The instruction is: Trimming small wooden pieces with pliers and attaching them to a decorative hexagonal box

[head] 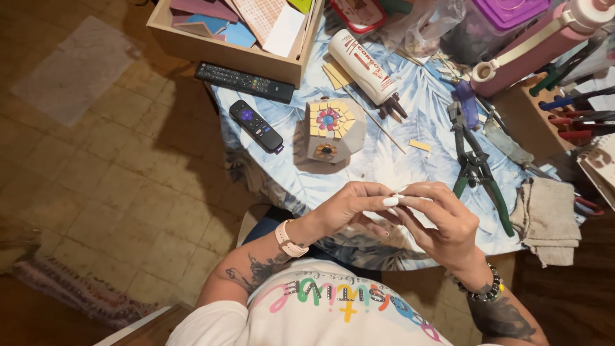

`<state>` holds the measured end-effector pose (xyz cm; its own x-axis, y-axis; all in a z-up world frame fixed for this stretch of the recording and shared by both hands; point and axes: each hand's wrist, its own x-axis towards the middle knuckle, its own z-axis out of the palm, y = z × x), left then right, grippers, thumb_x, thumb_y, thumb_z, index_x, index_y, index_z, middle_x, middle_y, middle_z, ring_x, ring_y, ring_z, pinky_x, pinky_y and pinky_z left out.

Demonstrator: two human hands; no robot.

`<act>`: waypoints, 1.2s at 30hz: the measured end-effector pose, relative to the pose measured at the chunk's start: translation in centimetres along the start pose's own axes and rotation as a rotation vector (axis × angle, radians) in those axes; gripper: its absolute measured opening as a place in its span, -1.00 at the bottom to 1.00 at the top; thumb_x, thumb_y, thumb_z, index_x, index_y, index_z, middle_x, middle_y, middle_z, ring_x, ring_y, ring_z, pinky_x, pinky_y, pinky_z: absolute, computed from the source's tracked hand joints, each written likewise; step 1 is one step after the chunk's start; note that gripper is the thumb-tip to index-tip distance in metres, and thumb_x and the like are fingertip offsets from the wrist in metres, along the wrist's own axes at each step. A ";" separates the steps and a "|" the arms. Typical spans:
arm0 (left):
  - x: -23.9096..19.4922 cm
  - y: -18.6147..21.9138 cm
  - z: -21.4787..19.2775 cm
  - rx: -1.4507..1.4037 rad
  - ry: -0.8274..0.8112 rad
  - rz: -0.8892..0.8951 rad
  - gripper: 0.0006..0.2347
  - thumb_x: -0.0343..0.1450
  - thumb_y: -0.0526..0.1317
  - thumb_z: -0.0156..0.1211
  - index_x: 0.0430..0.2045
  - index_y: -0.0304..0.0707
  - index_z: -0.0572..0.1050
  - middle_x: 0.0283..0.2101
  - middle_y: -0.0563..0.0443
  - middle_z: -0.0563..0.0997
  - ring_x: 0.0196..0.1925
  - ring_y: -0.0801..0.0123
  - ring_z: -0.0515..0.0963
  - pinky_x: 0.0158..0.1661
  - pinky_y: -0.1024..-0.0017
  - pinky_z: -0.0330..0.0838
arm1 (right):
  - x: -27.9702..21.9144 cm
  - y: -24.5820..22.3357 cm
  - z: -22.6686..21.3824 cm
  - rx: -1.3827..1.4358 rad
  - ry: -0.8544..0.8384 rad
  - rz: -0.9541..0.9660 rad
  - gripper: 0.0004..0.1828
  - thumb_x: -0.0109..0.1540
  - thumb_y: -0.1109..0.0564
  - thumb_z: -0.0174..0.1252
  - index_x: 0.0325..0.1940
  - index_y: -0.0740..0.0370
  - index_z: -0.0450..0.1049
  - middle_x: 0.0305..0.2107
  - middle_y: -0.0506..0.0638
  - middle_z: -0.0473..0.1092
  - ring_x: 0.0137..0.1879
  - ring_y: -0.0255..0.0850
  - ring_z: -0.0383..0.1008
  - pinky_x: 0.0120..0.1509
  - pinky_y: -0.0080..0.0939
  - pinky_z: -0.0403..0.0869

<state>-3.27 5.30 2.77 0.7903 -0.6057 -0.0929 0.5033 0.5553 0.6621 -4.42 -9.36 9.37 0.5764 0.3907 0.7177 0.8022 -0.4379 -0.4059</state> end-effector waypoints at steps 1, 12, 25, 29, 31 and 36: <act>0.1 -0.1 -0.2 -0.001 0.000 -0.001 -0.82 0.27 -0.28 0.13 -0.39 -0.47 0.41 -0.38 -0.21 0.51 -0.31 0.18 0.54 -0.44 0.37 0.51 | 0.2 -0.1 0.0 -0.001 -0.001 0.001 -0.88 -0.09 0.39 0.19 -0.49 0.35 0.45 -0.51 0.08 0.36 -0.40 -0.09 0.40 -0.32 -0.19 0.42; 0.4 0.5 -0.8 -0.009 0.029 0.046 -0.90 0.21 -0.33 0.17 -0.56 -0.42 0.44 -0.49 -0.15 0.53 -0.40 0.27 0.55 -0.53 0.41 0.52 | 1.9 -0.2 -0.3 0.085 -0.118 0.058 -0.77 -0.10 0.33 0.22 -0.37 0.38 0.42 -0.47 0.15 0.37 -0.37 0.03 0.42 -0.32 -0.10 0.39; 0.6 1.6 -3.1 -0.097 -0.037 0.128 -0.83 0.27 -0.27 0.10 -0.46 -0.49 0.43 -0.41 -0.26 0.54 -0.40 0.18 0.57 -0.58 0.46 0.52 | 3.4 0.9 0.9 0.192 -0.024 0.024 -0.73 -0.10 0.26 0.28 -0.39 0.39 0.39 -0.59 0.06 0.20 -0.53 -0.23 0.21 -0.47 -0.32 0.31; 0.6 1.3 -3.7 -0.127 -0.060 0.132 -0.85 0.27 -0.32 0.08 -0.46 -0.53 0.42 -0.41 -0.37 0.51 -0.41 0.04 0.55 -0.59 0.36 0.51 | 3.7 0.7 1.2 0.203 -0.012 -0.003 -0.78 -0.10 0.32 0.26 -0.42 0.38 0.40 -0.63 0.05 0.20 -0.58 -0.25 0.20 -0.52 -0.37 0.29; 0.5 1.2 -3.9 -0.131 -0.058 0.127 -0.85 0.26 -0.33 0.08 -0.46 -0.54 0.42 -0.41 -0.38 0.51 -0.41 0.03 0.55 -0.59 0.35 0.51 | 3.6 0.6 1.4 0.198 -0.006 -0.011 -0.79 -0.10 0.32 0.25 -0.43 0.38 0.39 -0.64 0.04 0.20 -0.59 -0.25 0.18 -0.54 -0.38 0.29; 0.6 0.8 -4.2 -0.126 -0.069 0.145 -0.85 0.27 -0.33 0.08 -0.46 -0.56 0.42 -0.40 -0.38 0.51 -0.43 0.03 0.55 -0.61 0.36 0.51 | 3.9 0.2 1.6 0.199 -0.004 -0.032 -0.81 -0.11 0.35 0.24 -0.46 0.37 0.39 -0.67 0.04 0.20 -0.61 -0.26 0.18 -0.56 -0.37 0.30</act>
<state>-0.95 7.81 0.15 0.8341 -0.5492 0.0511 0.4287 0.7038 0.5665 -1.74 -6.61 11.20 0.5503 0.4057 0.7298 0.8349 -0.2565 -0.4869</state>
